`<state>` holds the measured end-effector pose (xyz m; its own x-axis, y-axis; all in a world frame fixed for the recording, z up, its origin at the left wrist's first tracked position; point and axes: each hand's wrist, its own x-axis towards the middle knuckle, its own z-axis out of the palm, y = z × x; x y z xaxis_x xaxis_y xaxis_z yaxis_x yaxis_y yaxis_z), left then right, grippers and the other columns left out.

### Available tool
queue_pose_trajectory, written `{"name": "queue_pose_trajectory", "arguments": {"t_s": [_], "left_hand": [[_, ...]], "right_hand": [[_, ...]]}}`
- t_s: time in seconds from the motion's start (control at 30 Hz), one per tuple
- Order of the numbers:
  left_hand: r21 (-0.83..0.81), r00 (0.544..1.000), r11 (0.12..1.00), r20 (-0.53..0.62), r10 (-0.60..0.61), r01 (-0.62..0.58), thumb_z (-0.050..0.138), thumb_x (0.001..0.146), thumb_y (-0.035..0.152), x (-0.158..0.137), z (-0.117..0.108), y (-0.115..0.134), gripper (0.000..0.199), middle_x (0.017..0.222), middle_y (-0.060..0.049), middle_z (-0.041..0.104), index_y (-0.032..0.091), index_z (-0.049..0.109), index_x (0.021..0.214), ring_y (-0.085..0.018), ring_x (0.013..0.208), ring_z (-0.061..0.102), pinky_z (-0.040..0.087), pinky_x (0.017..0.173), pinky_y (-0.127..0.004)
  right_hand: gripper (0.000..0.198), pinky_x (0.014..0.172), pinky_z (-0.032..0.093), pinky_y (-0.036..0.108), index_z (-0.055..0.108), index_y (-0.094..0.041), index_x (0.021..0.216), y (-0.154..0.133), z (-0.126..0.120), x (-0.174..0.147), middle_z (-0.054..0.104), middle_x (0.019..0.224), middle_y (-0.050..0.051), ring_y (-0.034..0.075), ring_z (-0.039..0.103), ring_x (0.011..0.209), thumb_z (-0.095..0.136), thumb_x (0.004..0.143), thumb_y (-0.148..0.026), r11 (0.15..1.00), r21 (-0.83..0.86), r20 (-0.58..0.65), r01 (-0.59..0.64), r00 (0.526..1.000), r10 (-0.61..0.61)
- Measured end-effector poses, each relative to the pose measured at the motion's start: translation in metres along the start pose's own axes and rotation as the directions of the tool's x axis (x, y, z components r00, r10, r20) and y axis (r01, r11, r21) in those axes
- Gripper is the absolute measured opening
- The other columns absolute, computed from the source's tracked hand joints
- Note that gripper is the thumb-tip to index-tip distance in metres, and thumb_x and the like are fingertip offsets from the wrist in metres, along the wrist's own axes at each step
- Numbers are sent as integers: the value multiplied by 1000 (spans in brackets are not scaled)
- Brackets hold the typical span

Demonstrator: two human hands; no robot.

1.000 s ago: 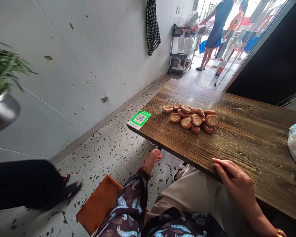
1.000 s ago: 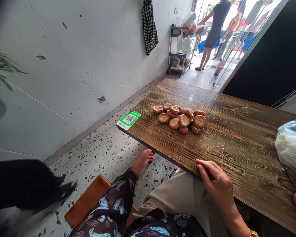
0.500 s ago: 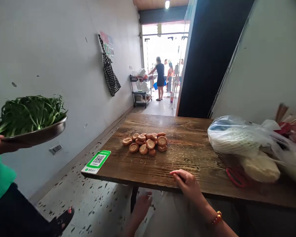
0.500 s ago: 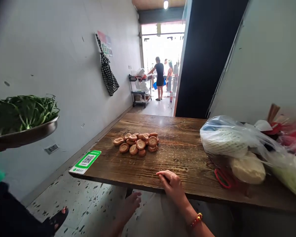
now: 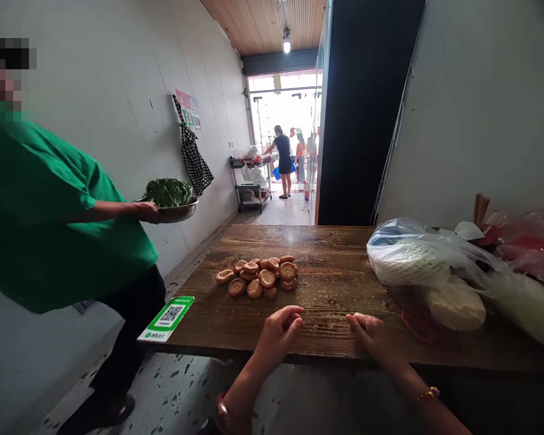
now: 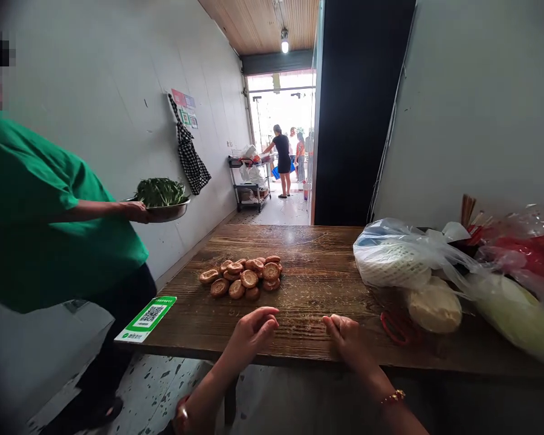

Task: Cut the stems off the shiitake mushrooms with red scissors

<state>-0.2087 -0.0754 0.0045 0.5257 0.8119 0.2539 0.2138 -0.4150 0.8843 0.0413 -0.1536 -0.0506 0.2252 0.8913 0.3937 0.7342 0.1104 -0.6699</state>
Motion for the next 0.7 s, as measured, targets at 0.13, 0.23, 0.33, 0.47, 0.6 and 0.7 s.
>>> {"name": "queue_pose_trajectory", "arguments": {"t_s": [0.13, 0.23, 0.33, 0.47, 0.6, 0.7], "left_hand": [[130, 998, 989, -16, 67, -64, 58, 84, 27, 21, 28, -14, 22, 86, -6, 69, 16, 70, 99, -17, 75, 61, 49, 71, -28], [122, 997, 991, -44, 61, -55, 59, 83, 23, 28, 40, -26, 20, 85, -5, 69, 18, 70, 98, -17, 74, 61, 50, 71, -28], [78, 995, 996, -85, 47, -40, 58, 84, 24, 29, 44, -35, 23, 86, -6, 68, 16, 69, 102, -17, 77, 62, 51, 72, -29], [71, 996, 996, -75, 55, -49, 59, 86, 27, 27, 42, -37, 25, 91, -7, 68, 16, 68, 106, -18, 82, 63, 51, 77, -30], [85, 996, 995, -66, 53, -47, 57, 88, 30, 27, 38, -34, 27, 94, -9, 69, 16, 68, 107, -20, 88, 64, 51, 80, -31], [95, 997, 994, -57, 54, -49, 56, 90, 35, 29, 36, -32, 29, 94, -9, 70, 16, 68, 108, -21, 87, 65, 52, 80, -31]], "right_hand": [[61, 56, 39, 28, 49, -23, 56, 2, 3, -5, 56, 54, 0, 18, 56, 55, 31, 95, -67, 997, 1, 8, -77, 997, 77], [63, 57, 42, 29, 54, -23, 57, 5, 2, -6, 60, 55, 1, 20, 61, 60, 30, 95, -67, 991, 26, 14, -132, 991, 132], [63, 62, 47, 30, 65, -23, 66, 9, 0, -6, 65, 61, 2, 22, 65, 65, 29, 95, -66, 985, 72, -5, -156, 988, 157], [53, 59, 48, 29, 67, -23, 80, 11, -2, -3, 66, 63, 1, 21, 64, 62, 39, 92, -66, 978, 142, -81, -155, 982, 168], [41, 55, 45, 28, 61, -22, 85, 12, -1, 1, 62, 61, -1, 18, 59, 56, 50, 89, -61, 966, 196, -139, -168, 971, 197], [36, 59, 45, 29, 59, -21, 85, 12, 1, 3, 65, 65, 2, 19, 61, 61, 51, 90, -55, 963, 227, -181, -148, 965, 191]]}}
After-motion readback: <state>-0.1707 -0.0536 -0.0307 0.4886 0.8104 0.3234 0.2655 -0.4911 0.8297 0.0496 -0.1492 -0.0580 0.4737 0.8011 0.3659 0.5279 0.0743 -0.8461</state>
